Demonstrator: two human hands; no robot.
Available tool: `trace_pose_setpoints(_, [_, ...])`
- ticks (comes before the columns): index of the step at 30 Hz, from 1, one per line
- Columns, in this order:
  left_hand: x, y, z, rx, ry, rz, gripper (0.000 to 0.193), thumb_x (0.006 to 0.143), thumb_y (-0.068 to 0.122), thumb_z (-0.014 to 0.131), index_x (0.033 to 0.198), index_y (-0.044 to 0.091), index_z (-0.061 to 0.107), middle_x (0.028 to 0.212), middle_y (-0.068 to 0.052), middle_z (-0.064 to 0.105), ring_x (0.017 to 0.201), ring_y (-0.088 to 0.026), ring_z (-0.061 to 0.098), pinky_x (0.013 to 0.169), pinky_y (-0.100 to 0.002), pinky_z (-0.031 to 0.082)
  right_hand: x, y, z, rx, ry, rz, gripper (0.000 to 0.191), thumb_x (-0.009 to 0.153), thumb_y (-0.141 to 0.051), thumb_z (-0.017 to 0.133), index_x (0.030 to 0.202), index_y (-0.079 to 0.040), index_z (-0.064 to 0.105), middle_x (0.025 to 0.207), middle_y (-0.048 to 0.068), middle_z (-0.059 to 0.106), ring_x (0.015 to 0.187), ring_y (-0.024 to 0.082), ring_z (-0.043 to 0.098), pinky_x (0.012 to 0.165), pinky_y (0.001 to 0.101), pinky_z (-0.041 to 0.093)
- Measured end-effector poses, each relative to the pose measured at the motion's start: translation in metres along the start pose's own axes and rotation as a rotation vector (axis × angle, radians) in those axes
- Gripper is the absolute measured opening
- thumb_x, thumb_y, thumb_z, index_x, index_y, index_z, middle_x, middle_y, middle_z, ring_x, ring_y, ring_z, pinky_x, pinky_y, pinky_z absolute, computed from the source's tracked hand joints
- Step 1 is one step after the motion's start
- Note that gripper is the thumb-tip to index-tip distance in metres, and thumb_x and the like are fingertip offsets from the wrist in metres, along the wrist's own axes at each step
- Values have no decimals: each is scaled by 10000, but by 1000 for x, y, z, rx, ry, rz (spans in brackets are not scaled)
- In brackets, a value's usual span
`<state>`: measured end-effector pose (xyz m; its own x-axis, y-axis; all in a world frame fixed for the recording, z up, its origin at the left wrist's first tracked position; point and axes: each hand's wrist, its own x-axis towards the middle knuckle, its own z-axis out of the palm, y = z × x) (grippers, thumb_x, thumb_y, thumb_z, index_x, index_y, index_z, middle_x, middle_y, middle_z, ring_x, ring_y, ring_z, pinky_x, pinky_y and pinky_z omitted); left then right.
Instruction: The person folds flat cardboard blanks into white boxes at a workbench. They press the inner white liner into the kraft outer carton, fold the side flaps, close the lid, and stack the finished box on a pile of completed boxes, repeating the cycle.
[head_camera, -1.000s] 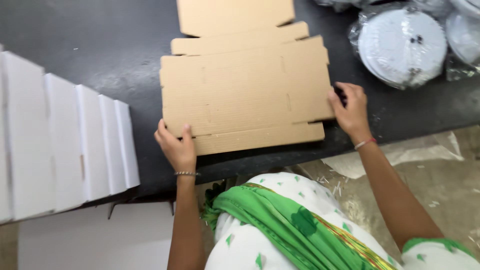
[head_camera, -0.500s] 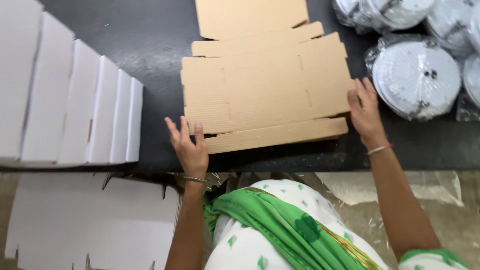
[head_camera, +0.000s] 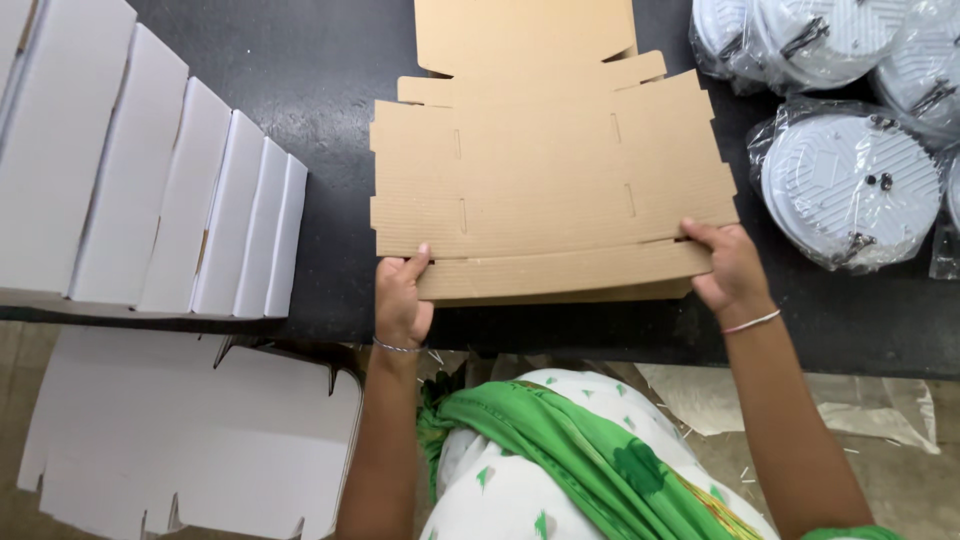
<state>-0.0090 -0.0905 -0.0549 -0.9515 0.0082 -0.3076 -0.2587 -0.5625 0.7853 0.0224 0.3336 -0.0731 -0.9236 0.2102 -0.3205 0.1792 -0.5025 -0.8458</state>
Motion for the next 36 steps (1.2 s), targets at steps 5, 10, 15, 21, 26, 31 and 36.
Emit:
trace_pose_setpoints(5, [-10,-32,44,1227,148,231,628,1011,-12,392,1635,25,337,1382,-346,533,1285,-432,510,1089,-488,422,-19,30,64,-311,82,-180,402,971,-53,615,1348,66,543,1208,159,674,1029,192,651,918,332,524])
trace_pose_setpoints(10, [-14,-77,83,1522,-101,643,744,978,154,477,1603,-87,153,1687,-276,139,1586,-364,136,1285,-483,171,-26,65,128,-1160,-140,-544,850,1035,-448,488,1635,42,138,1700,253,154,1580,335,130,1262,491,119])
trace_pose_setpoints(15, [-2,-93,88,1818,-180,596,771,1005,358,450,1574,-80,172,1682,-243,103,1576,-336,121,1261,-491,112,-12,92,152,-1627,-158,-482,914,1015,-659,337,1614,11,173,1706,223,97,1582,321,49,1221,578,13])
trace_pose_setpoints(21, [38,-56,64,1324,-265,282,744,1033,519,422,1503,-57,414,1569,-250,394,1476,-340,389,1237,-456,308,19,58,125,-1111,-281,-275,607,1069,-462,330,1495,-52,467,1569,167,441,1451,265,403,1199,478,281])
trace_pose_setpoints(26, [148,-11,53,901,152,314,653,1077,519,481,1106,-131,528,1005,-136,577,952,-265,585,882,-436,524,97,8,114,-575,3,-238,470,1188,-449,478,1146,17,523,972,27,414,864,118,390,748,286,374])
trace_pose_setpoints(31, [190,-16,69,436,189,158,555,1070,394,653,1064,-133,478,898,-101,524,819,-236,473,728,-414,428,147,-6,133,-77,-109,-82,266,1077,-320,636,1073,-66,559,879,-20,509,712,65,428,589,222,373])
trace_pose_setpoints(36, [189,-21,75,304,198,254,391,907,212,714,1215,35,551,1136,-93,655,939,-153,629,838,-315,549,140,3,141,-140,-77,-230,432,923,-140,705,1288,8,530,1149,75,657,887,105,661,778,270,576])
